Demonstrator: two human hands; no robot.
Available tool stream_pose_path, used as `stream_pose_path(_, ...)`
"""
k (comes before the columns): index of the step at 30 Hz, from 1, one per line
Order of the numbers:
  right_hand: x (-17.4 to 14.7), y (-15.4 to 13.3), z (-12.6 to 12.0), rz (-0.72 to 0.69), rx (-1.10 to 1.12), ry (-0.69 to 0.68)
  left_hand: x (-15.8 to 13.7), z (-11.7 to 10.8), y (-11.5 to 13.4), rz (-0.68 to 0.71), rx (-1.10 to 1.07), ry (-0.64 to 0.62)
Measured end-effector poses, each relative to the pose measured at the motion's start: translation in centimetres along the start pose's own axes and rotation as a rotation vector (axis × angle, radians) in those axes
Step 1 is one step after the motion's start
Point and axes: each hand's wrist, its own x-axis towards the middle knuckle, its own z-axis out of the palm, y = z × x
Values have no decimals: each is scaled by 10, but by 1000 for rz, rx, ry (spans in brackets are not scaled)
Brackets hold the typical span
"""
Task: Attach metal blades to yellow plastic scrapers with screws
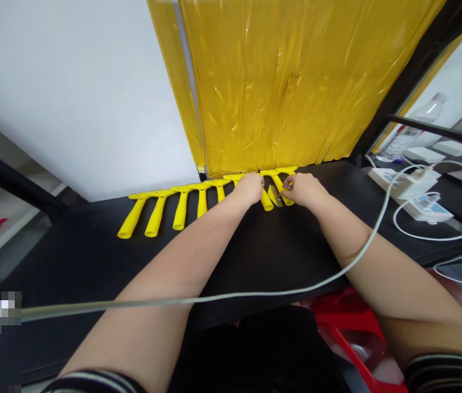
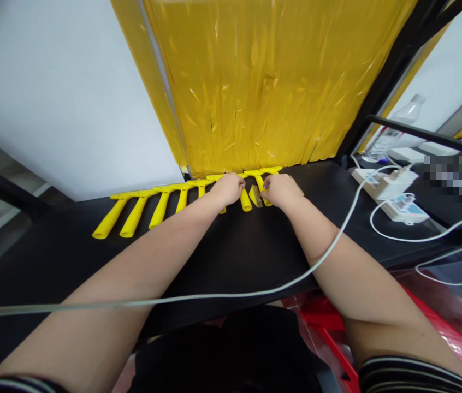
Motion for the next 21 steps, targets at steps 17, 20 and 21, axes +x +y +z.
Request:
stream_pose_path(17, 2, 44, -25, 79, 163, 230, -79, -30, -16, 153, -22, 60)
stream_pose_path(20, 4, 55, -28, 127, 171, 234, -79, -19, -3, 194, -7, -5)
stream_pose_path(21, 4, 57, -29, 133, 175, 222, -77, -16, 1, 202, 0, -16)
